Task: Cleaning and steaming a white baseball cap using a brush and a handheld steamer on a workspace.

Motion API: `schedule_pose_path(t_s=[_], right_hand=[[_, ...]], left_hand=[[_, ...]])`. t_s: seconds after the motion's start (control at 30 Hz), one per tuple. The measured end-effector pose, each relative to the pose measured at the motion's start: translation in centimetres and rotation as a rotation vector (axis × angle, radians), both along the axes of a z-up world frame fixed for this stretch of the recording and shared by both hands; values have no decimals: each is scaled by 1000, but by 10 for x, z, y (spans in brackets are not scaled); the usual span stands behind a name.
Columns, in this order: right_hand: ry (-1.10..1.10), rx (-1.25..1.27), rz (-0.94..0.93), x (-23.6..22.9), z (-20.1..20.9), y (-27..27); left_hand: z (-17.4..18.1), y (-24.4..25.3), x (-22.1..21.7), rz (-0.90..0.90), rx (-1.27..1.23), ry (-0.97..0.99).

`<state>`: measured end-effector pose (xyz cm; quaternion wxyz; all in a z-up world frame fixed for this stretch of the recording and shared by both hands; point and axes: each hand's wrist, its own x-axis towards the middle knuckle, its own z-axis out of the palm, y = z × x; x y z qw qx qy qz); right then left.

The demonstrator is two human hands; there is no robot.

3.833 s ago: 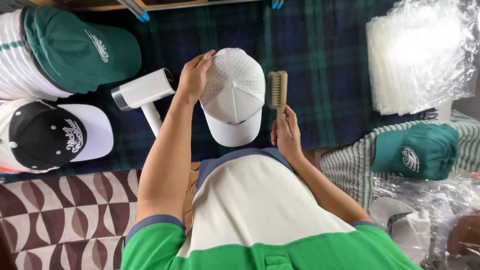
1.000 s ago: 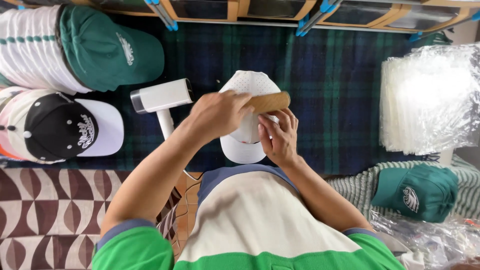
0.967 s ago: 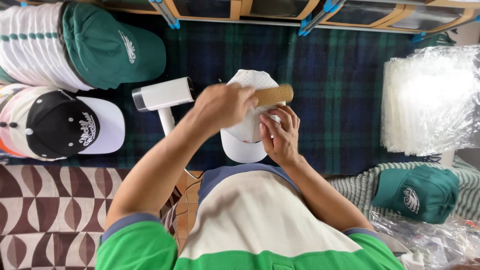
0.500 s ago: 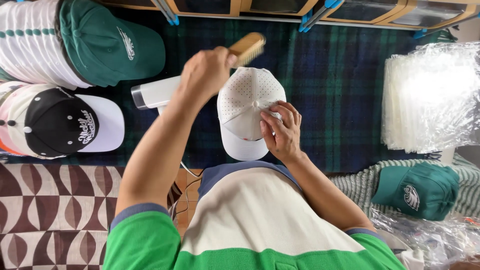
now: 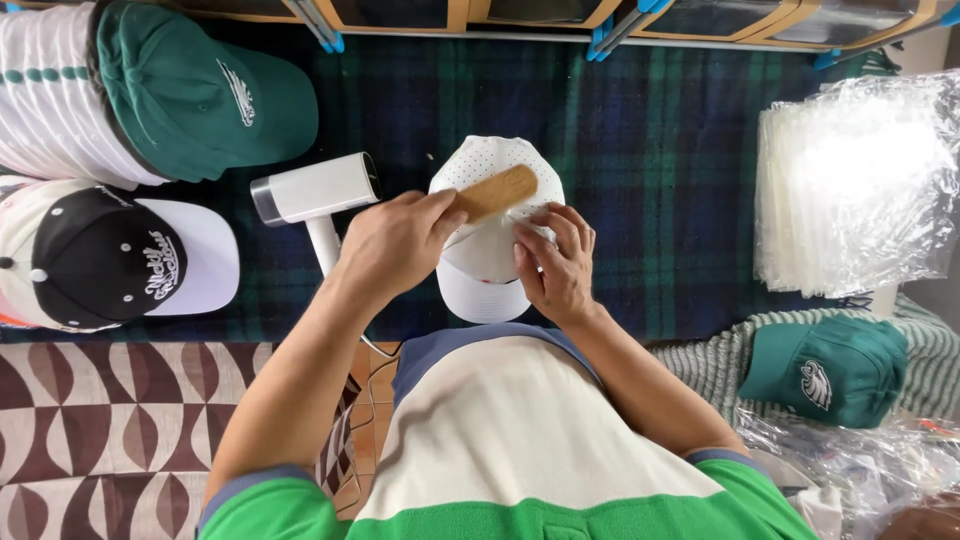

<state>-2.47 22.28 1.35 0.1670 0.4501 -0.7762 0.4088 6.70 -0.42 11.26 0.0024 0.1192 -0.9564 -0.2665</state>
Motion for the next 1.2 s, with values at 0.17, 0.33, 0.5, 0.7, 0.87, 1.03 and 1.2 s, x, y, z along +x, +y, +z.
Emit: schedule_pose_path(t_s=[0.17,0.33,0.5,0.7,0.87,1.03,1.2], right_hand=[[10,29,-6,-1,-4,3],[-3,44,-13,1,-4,3],[5,35,4,-2,1,3],[37,5,18,-5,-4,4],[13,30,3,0,2,4],[19,61,32,-9,0,4],[-59,-44,69,-46,-2,-5]], left_hand=[[-8,-9,-86,-99,-31,-127],[-64,-49,-151,-51,115,-521],[-104,-69,-122,244,49,-428],[18,-3,-52,-65,88,25],[-24,-45,-58,169,271,-423],[-62,-57,-49,301,95,-607],[4,9,-39,131,133,-77]])
